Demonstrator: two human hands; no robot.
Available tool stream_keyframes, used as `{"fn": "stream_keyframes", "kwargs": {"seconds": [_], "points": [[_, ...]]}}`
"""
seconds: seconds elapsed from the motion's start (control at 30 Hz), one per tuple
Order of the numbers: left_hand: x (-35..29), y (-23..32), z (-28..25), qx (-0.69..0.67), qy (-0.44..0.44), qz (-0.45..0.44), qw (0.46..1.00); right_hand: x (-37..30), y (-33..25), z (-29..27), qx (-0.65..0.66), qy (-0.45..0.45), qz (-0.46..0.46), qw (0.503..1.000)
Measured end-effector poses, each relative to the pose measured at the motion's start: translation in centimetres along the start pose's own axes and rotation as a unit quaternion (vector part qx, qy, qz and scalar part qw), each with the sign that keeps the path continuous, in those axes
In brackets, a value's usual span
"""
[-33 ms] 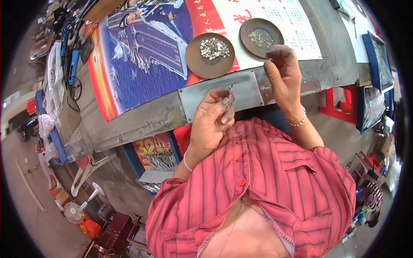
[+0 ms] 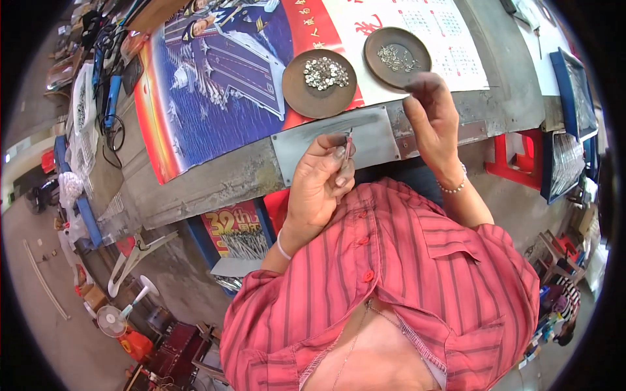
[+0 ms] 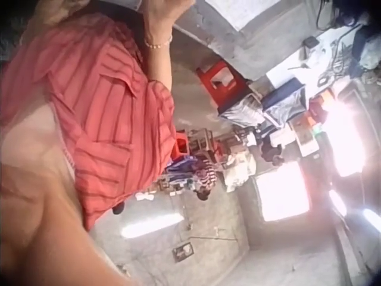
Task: Assembling small metal components by hand at a workshop bench.
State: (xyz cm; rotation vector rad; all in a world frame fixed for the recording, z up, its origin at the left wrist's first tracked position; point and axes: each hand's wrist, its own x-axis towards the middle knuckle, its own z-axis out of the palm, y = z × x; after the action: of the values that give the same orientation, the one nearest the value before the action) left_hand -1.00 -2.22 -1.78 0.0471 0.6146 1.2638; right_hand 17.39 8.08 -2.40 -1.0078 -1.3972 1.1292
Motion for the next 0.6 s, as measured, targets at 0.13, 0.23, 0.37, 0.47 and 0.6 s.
{"fn": "stream_keyframes", "kwargs": {"seconds": [0.13, 0.23, 0.37, 0.47, 0.6], "points": [[0.4, -0.3, -1.0, 0.117, 0.019, 0.038, 0.992, -1.2, 0.9, -2.1, -0.090, -0.063, -0.023, 0.994], [0.9, 0.0, -1.0, 0.208, 0.022, 0.057, 0.976, -1.9, 1.5, -3.1, -0.143, -0.093, -0.021, 0.985], [1.0, 0.2, -0.1, 0.254, 0.000, -0.004, 0.967, -2.9, 0.1, -2.2, 0.061, -0.133, 0.171, 0.974], [1.3, 0.0, 0.8, 0.123, -0.015, -0.102, 0.987, -2.7, -0.7, -1.6, 0.088, -0.166, 0.192, 0.963], [1.6, -0.4, 0.7, 0.066, -0.042, -0.151, 0.985, -2.5, -0.6, -1.4, 0.164, -0.209, 0.235, 0.935]]}}
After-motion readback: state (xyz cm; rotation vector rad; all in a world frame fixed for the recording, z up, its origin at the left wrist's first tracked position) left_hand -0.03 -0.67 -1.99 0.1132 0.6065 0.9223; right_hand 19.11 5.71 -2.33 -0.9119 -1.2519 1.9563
